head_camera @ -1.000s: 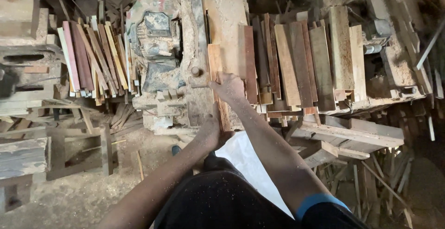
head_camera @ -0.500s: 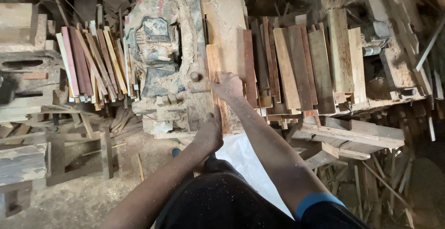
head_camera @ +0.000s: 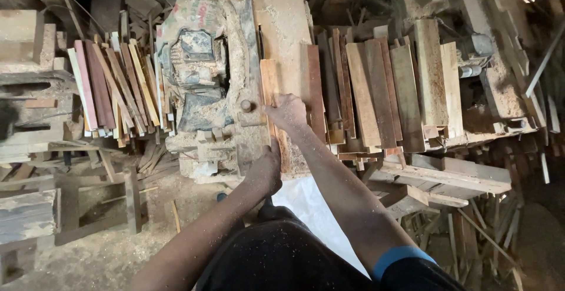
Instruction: Feeding thin wooden strips into a table saw to cut them to size in a workshop.
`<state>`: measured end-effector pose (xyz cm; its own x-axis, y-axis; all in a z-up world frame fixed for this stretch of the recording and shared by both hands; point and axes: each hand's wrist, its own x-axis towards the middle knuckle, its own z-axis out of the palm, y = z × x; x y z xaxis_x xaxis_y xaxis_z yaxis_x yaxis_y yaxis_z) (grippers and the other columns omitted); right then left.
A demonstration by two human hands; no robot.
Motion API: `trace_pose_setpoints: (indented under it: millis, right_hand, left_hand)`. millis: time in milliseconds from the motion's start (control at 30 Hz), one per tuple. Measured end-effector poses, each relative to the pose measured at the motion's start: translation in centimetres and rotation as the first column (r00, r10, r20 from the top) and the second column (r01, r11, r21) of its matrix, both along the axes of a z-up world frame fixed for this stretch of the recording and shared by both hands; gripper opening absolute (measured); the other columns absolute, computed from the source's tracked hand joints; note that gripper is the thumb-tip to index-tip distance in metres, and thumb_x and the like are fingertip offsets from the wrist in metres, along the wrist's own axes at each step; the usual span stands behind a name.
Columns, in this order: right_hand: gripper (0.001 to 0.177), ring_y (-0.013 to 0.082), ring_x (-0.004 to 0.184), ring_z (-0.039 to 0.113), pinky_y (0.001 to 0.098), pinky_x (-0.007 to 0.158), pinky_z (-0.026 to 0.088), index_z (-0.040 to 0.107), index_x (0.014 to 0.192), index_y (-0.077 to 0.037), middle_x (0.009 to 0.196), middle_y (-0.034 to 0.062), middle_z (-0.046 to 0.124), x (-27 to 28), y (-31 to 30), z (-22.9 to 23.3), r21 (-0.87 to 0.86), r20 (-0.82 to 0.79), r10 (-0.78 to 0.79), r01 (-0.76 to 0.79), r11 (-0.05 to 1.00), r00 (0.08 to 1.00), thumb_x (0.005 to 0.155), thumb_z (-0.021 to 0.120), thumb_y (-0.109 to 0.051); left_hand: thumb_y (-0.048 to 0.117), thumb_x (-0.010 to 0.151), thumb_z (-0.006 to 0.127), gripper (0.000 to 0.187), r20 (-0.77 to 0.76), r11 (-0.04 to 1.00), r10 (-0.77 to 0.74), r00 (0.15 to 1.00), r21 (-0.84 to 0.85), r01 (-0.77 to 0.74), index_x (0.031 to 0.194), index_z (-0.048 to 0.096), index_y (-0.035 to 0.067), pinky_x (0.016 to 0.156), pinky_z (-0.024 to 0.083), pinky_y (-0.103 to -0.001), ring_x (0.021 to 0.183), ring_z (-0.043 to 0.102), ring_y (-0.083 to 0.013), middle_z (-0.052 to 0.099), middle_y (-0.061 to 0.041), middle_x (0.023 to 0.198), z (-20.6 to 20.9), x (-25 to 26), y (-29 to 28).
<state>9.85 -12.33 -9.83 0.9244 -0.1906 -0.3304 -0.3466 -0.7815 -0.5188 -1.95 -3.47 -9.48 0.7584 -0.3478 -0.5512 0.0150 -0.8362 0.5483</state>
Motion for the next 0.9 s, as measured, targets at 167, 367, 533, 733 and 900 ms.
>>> trace_pose_setpoints:
  millis: [167, 367, 533, 733, 900]
  right_hand:
    - [0.041, 0.0435, 0.095, 0.075, 0.0522, 0.083, 0.062, 0.079, 0.081, -0.016, 0.085, 0.0193, 0.077, 1.4, -0.7, -2.4, -0.008, 0.002, 0.006, -0.006, 1.000, 1.000, 0.067, 0.075, -0.055]
    - [0.044, 0.0436, 0.097, 0.075, 0.0534, 0.084, 0.062, 0.080, 0.085, -0.014, 0.089, 0.0196, 0.077, 1.3, -0.5, -0.9, -0.003, -0.004, -0.008, 0.008, 1.000, 1.000, 0.068, 0.075, -0.054]
    - [0.045, 0.0434, 0.098, 0.075, 0.0525, 0.086, 0.062, 0.081, 0.087, -0.016, 0.089, 0.0186, 0.077, 2.6, -0.5, -1.6, 0.010, 0.021, -0.013, 0.012, 1.000, 1.000, 0.068, 0.074, -0.056]
    - [0.043, 0.0443, 0.099, 0.074, 0.0538, 0.085, 0.062, 0.082, 0.088, -0.018, 0.089, 0.0199, 0.077, 2.4, -0.5, -1.8, 0.004, 0.015, -0.029, 0.029, 1.000, 0.999, 0.067, 0.076, -0.056]
    - [0.045, 0.0441, 0.100, 0.074, 0.0544, 0.086, 0.061, 0.081, 0.090, -0.014, 0.093, 0.0210, 0.077, 1.8, 0.0, 0.4, -0.005, -0.014, -0.011, 0.011, 1.000, 1.000, 0.070, 0.073, -0.054]
  left_hand:
    - [-0.015, 0.078, 0.063, 0.100, 0.005, 0.999, 0.007, 1.000, -0.042, -0.007, 0.156, 0.000, -0.013, 0.086, 0.055, -0.065, 0.106, 0.065, -0.0575, 0.045, -0.032, 0.131, 1.7, 0.6, 0.4]
    - [-0.016, 0.077, 0.062, 0.101, 0.010, 0.999, 0.008, 1.000, -0.037, -0.008, 0.156, -0.001, -0.012, 0.085, 0.057, -0.063, 0.106, 0.066, -0.0562, 0.045, -0.031, 0.131, 2.8, 1.1, 0.5]
    - [-0.015, 0.076, 0.062, 0.100, 0.013, 1.000, -0.010, 1.000, -0.015, 0.010, 0.156, 0.001, -0.013, 0.086, 0.058, -0.059, 0.108, 0.066, -0.0539, 0.047, -0.031, 0.131, 3.3, 1.3, 0.5]
    - [-0.016, 0.076, 0.061, 0.098, 0.021, 1.000, -0.011, 1.000, -0.026, 0.011, 0.155, 0.004, -0.015, 0.085, 0.059, -0.057, 0.107, 0.067, -0.0539, 0.048, -0.032, 0.129, 4.0, 1.5, 0.7]
    - [-0.017, 0.077, 0.061, 0.095, 0.034, 0.999, 0.003, 0.999, -0.053, -0.001, 0.153, 0.006, -0.017, 0.087, 0.058, -0.059, 0.107, 0.065, -0.0586, 0.048, -0.036, 0.129, 4.9, 1.8, 0.9]
